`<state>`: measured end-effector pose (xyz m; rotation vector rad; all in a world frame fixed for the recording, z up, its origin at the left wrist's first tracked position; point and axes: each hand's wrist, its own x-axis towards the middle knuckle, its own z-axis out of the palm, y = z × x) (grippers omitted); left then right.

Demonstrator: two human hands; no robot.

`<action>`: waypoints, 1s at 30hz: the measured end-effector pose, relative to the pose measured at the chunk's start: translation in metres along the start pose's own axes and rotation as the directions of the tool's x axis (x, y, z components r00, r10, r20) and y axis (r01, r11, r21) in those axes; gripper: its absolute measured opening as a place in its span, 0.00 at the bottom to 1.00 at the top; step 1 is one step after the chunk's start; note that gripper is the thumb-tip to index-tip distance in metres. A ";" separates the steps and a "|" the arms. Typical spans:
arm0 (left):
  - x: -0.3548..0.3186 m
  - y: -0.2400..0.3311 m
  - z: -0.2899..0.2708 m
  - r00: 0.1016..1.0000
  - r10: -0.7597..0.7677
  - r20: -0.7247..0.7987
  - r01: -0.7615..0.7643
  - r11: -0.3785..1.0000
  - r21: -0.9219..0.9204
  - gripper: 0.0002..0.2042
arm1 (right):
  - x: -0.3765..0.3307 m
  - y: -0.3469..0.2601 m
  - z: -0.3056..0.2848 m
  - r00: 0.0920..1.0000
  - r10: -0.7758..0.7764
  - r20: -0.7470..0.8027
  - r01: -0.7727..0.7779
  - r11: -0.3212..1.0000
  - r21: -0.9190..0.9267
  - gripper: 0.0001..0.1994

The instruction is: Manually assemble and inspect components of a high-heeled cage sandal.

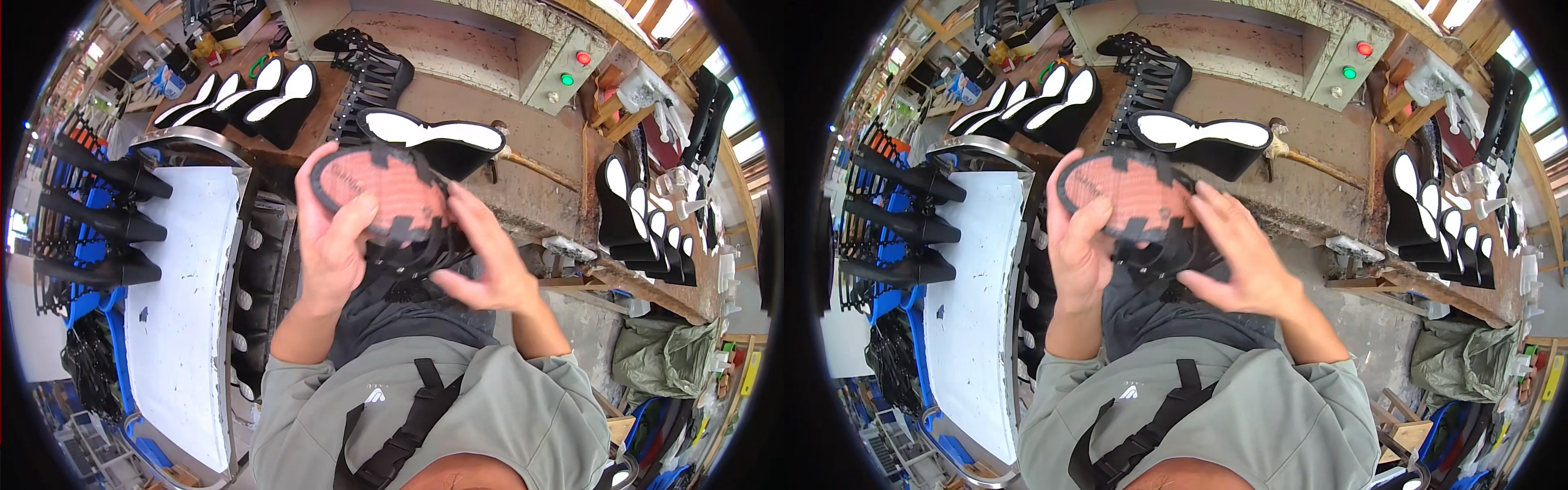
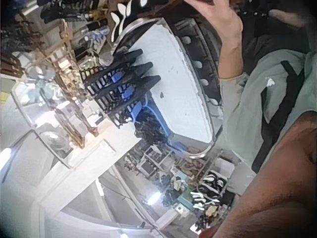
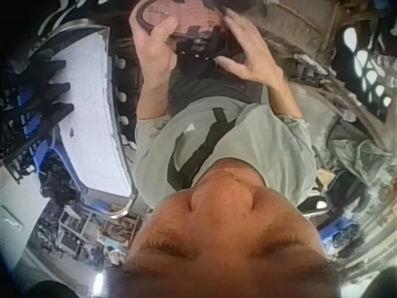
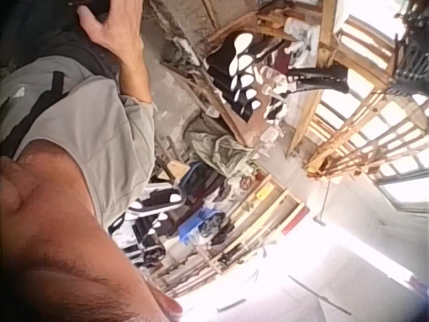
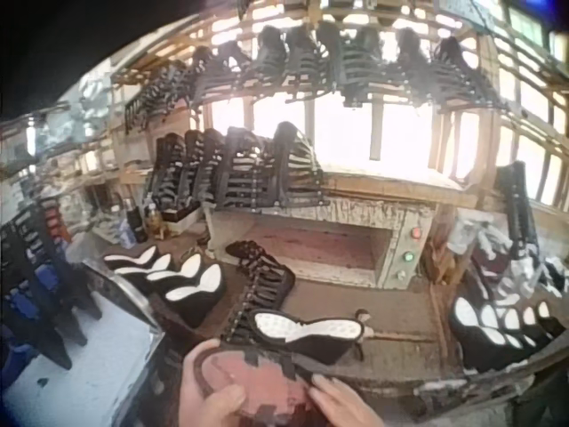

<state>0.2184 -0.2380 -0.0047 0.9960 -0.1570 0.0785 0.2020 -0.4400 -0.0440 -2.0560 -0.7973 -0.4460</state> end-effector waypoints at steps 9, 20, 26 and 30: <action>0.103 -0.040 -0.019 0.993 0.094 0.064 -0.114 0.874 0.473 0.30 | 0.033 0.068 -0.047 0.772 0.249 -0.585 -0.413 0.896 -0.164 0.18; 0.141 -0.139 -0.075 0.987 0.068 -0.146 0.075 0.607 0.791 0.36 | -0.009 0.078 -0.086 0.462 0.866 0.190 -0.553 0.114 0.826 0.13; 0.144 -0.099 -0.022 0.938 0.127 0.324 -0.336 0.576 0.745 0.30 | -0.032 0.077 -0.060 0.695 0.700 0.166 -0.625 0.472 0.622 0.16; 0.160 -0.122 -0.010 0.845 0.322 0.427 -0.532 0.581 0.615 0.25 | -0.009 0.090 -0.038 0.591 0.776 0.220 -0.748 0.425 0.509 0.18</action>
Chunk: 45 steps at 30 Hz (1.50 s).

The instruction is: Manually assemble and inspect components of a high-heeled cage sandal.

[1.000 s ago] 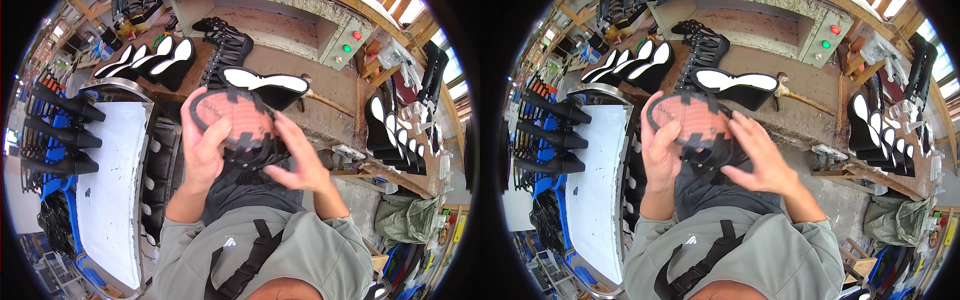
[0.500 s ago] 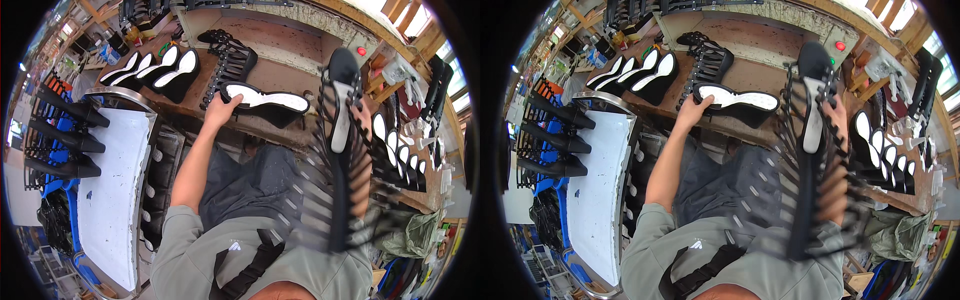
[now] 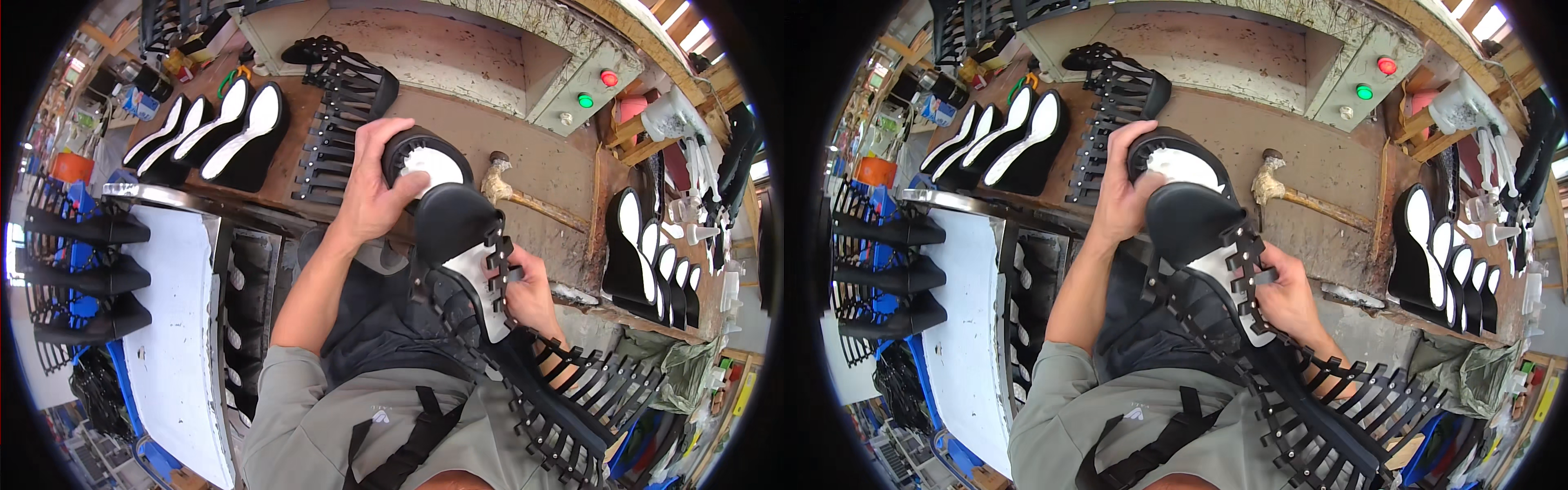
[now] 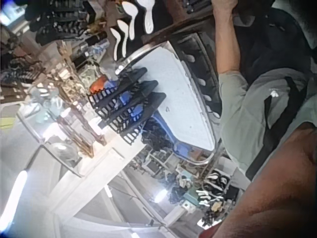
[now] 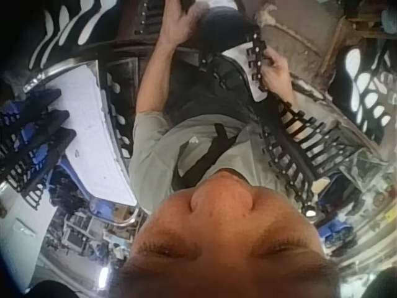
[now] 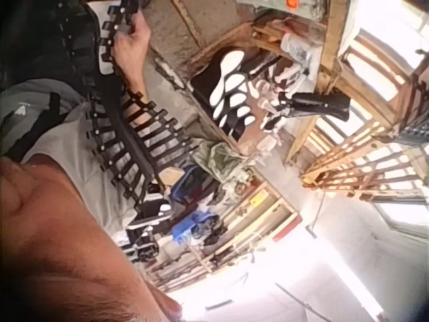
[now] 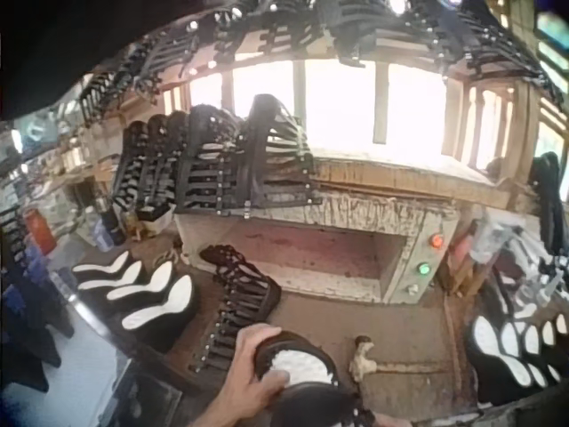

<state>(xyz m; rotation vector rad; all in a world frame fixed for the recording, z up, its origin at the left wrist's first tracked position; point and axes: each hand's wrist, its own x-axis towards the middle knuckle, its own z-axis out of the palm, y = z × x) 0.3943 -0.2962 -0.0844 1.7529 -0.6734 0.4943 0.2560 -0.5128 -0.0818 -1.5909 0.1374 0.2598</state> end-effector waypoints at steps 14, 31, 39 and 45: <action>0.009 -0.006 -0.007 0.997 0.052 0.052 -0.046 0.993 -0.112 0.27 | 0.015 -0.035 0.018 0.998 0.014 -0.058 -0.018 0.998 -0.061 0.07; 0.004 0.009 -0.014 0.989 -0.031 0.147 0.063 0.974 -0.216 0.32 | 0.018 -0.028 0.023 0.999 -0.041 -0.033 0.039 0.997 -0.068 0.08; 0.004 0.011 -0.015 0.987 -0.030 0.155 0.063 0.976 -0.209 0.32 | 0.017 -0.032 0.025 0.998 0.019 -0.054 -0.025 0.994 -0.103 0.09; 0.004 0.013 -0.015 0.985 -0.018 0.169 0.051 0.980 -0.191 0.31 | 0.020 -0.032 0.026 0.997 -0.001 -0.073 -0.010 0.989 -0.146 0.14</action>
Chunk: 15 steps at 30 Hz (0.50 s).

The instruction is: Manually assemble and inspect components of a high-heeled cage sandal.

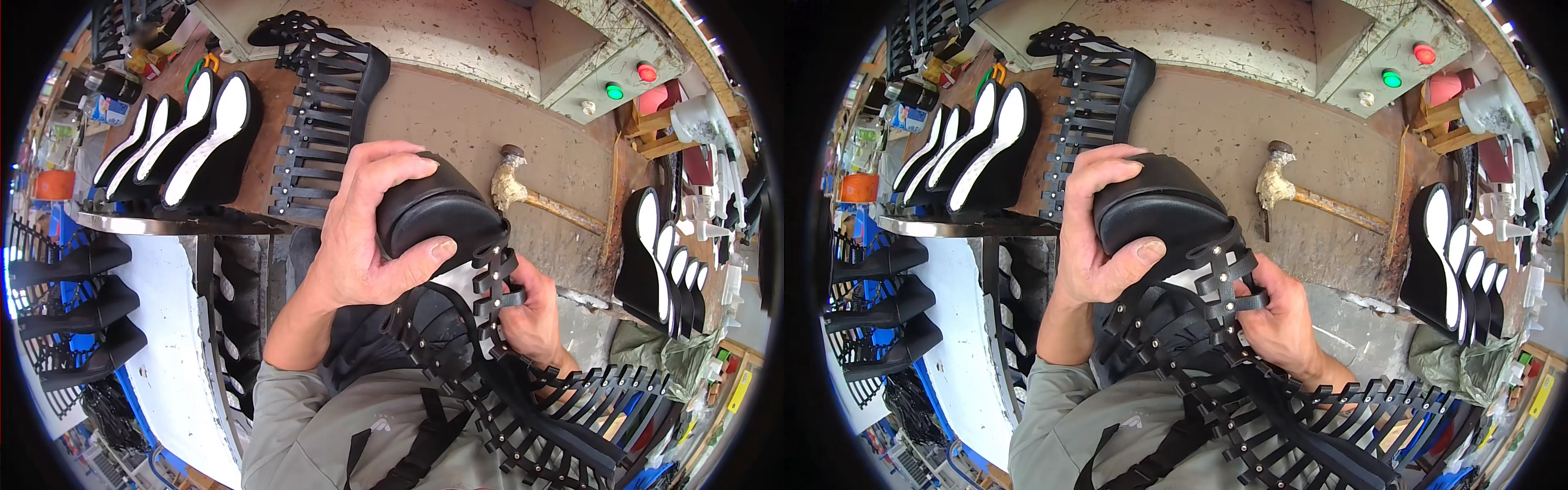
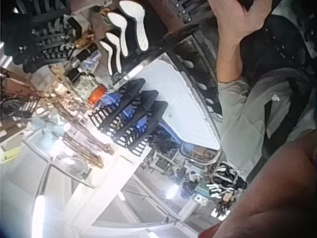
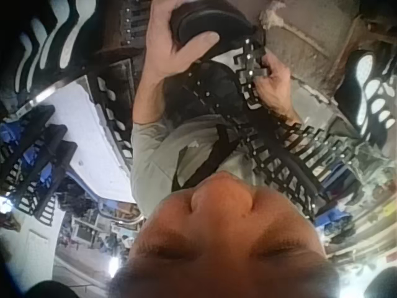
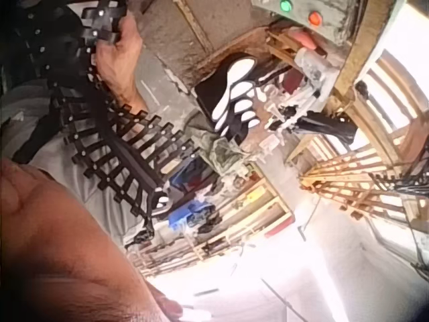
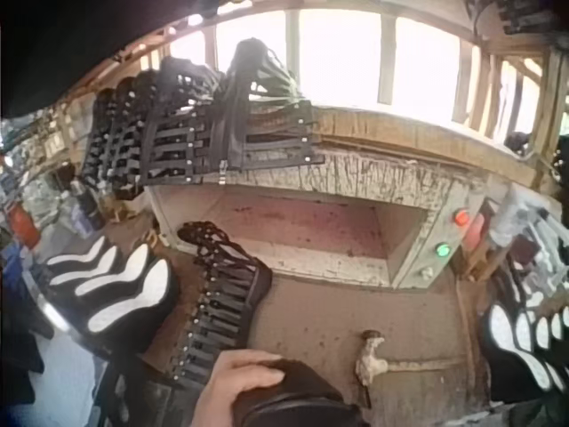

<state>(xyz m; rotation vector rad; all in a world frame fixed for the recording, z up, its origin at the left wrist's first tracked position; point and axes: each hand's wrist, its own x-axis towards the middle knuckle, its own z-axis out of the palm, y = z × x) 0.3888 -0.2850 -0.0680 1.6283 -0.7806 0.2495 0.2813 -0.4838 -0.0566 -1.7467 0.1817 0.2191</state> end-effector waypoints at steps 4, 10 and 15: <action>-0.001 0.000 0.000 1.000 -0.001 0.007 0.001 1.000 0.006 0.29 | 0.002 0.000 0.003 0.999 0.023 -0.030 -0.024 1.000 -0.008 0.17; -0.002 0.002 0.001 1.000 -0.004 0.023 0.003 1.000 0.013 0.28 | 0.003 0.007 -0.005 0.998 -0.032 0.060 0.041 0.986 -0.164 0.13; -0.002 0.004 0.002 1.000 -0.001 0.022 0.001 1.000 0.010 0.27 | 0.005 -0.002 -0.003 0.997 -0.063 0.043 0.069 0.985 -0.161 0.10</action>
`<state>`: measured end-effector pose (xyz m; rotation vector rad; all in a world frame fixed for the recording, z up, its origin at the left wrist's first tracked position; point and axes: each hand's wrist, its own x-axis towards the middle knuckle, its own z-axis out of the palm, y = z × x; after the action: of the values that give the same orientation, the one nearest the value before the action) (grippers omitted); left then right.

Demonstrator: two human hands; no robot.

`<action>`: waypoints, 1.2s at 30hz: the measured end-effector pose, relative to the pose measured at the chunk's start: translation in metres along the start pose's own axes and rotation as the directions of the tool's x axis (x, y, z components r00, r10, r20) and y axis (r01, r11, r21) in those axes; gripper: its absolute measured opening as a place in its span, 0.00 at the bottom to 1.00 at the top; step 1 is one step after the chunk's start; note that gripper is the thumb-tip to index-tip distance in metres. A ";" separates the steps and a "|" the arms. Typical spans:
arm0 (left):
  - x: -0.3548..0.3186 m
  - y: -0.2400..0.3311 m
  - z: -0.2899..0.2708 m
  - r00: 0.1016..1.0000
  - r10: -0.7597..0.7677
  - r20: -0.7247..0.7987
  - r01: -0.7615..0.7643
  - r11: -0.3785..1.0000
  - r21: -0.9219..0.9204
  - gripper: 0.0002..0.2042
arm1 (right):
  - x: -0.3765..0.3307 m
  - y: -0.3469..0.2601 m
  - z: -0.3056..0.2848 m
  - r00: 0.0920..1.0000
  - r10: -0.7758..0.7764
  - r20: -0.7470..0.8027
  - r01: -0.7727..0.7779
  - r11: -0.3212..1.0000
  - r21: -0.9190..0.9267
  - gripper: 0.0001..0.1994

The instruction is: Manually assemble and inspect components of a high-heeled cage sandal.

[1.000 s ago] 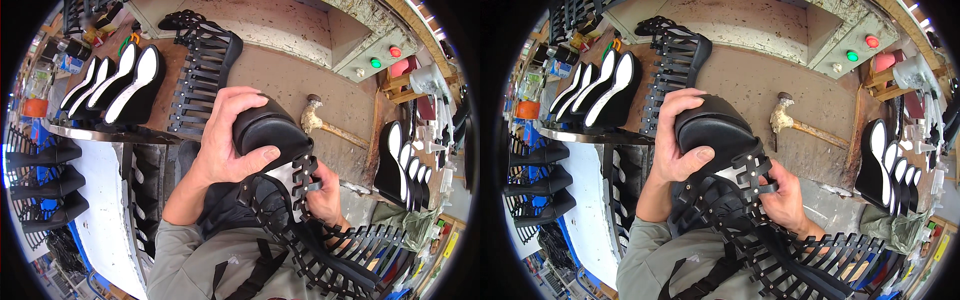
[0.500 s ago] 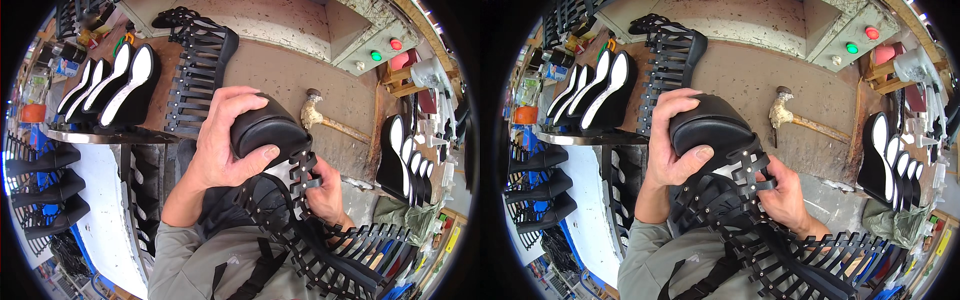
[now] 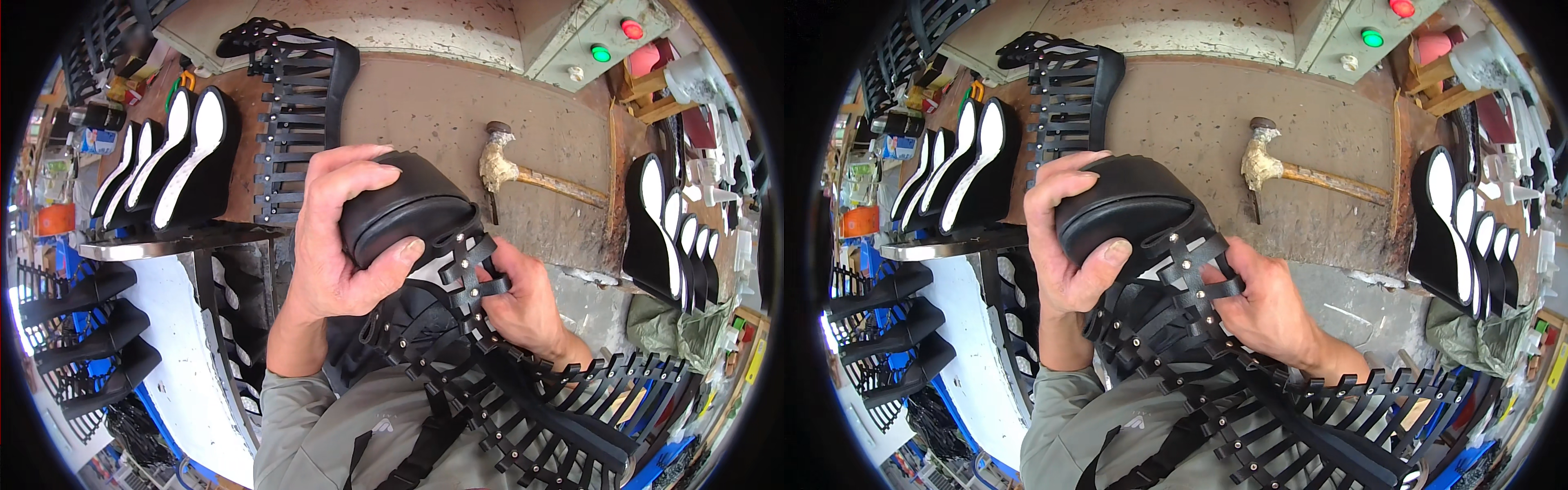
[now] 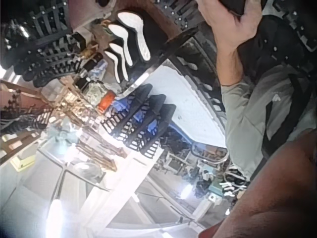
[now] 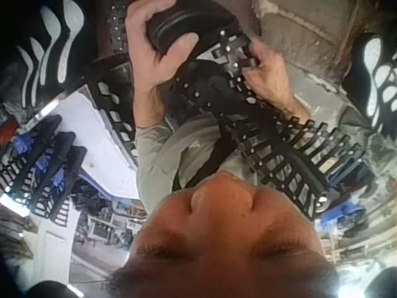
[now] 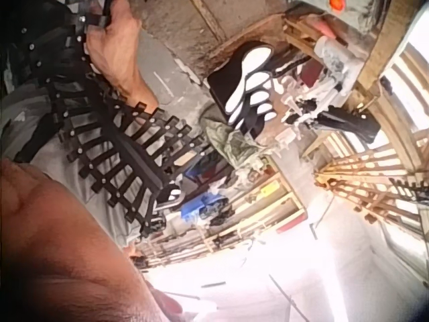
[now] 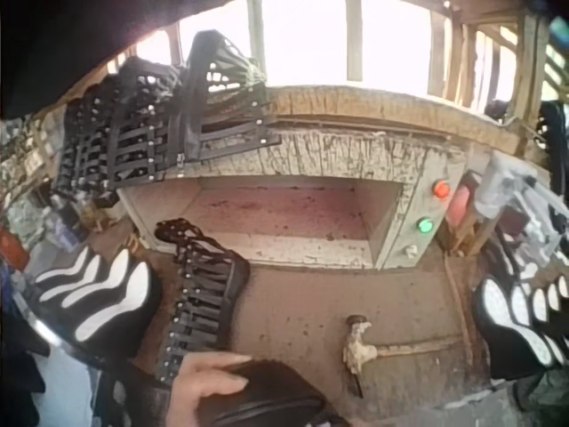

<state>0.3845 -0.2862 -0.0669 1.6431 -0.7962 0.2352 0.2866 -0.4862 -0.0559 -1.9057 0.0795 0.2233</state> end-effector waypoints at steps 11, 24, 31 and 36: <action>0.003 0.000 0.004 1.000 -0.007 -0.014 0.007 1.000 -0.021 0.26 | 0.013 0.004 -0.008 0.998 0.052 0.026 -0.053 0.997 0.056 0.06; 0.014 -0.006 -0.004 0.982 0.050 0.184 -0.042 0.998 -0.046 0.34 | 0.016 0.003 -0.017 0.965 0.234 0.119 -0.256 0.939 0.229 0.04; 0.013 0.001 0.000 0.979 0.008 0.203 0.013 0.995 -0.102 0.33 | 0.014 0.009 -0.014 0.967 0.245 0.075 -0.256 0.932 0.258 0.03; 0.006 0.003 0.002 0.995 0.003 0.104 0.013 0.988 -0.154 0.29 | 0.008 0.006 -0.013 0.967 0.242 0.082 -0.256 0.930 0.264 0.04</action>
<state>0.3867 -0.2904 -0.0613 1.5203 -0.8673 0.0825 0.2954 -0.5000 -0.0593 -1.6115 0.3066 0.4094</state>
